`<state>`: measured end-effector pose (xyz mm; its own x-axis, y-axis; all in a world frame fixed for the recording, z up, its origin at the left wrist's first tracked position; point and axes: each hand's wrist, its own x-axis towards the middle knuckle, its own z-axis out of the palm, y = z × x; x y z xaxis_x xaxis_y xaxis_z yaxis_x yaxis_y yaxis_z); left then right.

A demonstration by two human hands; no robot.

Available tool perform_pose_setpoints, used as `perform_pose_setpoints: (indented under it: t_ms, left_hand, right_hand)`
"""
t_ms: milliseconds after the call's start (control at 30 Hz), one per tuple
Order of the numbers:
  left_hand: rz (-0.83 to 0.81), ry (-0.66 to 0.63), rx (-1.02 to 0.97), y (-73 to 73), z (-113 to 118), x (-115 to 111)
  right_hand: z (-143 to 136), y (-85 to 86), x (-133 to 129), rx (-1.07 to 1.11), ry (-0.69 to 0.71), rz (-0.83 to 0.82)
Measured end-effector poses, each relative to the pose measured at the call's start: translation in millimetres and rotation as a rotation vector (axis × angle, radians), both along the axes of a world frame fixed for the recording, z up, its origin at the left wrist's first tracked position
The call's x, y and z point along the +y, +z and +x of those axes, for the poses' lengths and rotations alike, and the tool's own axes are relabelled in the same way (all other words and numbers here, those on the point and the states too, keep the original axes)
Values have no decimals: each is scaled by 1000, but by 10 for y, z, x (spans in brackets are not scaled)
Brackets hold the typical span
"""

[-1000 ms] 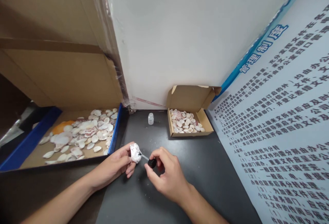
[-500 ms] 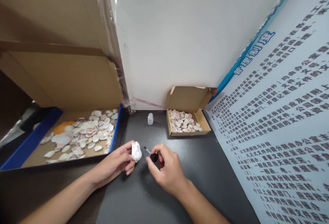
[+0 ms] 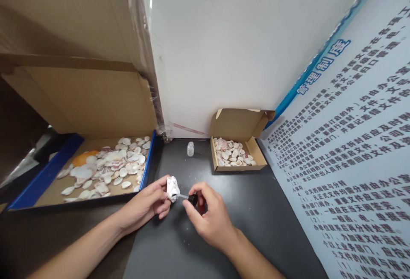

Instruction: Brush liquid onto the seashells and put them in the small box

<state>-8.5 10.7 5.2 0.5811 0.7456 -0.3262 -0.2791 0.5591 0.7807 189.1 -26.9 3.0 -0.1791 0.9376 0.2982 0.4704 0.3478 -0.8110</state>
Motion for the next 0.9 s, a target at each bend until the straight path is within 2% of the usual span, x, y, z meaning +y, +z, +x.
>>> perform_pose_setpoints:
  t_ms: [100, 267, 400, 567, 733, 900]
  left_hand:
    - [14, -4, 10, -14, -5, -2]
    - [8, -2, -1, -38, -15, 0]
    - [-5, 5, 3, -24, -14, -4]
    - [3, -8, 4, -18, -15, -5]
    - [13, -18, 4, -28, -19, -2]
    - [13, -19, -10, -37, -20, -2]
  right_hand:
    - [2, -6, 6, -14, -75, 7]
    - [-9, -15, -4, 1, 6, -10]
    - [-7, -16, 6, -46, -70, 7]
    - [8, -19, 0, 14, -6, 13]
    - [5, -28, -21, -52, -46, 38]
    - [4, -21, -18, -30, 4, 17]
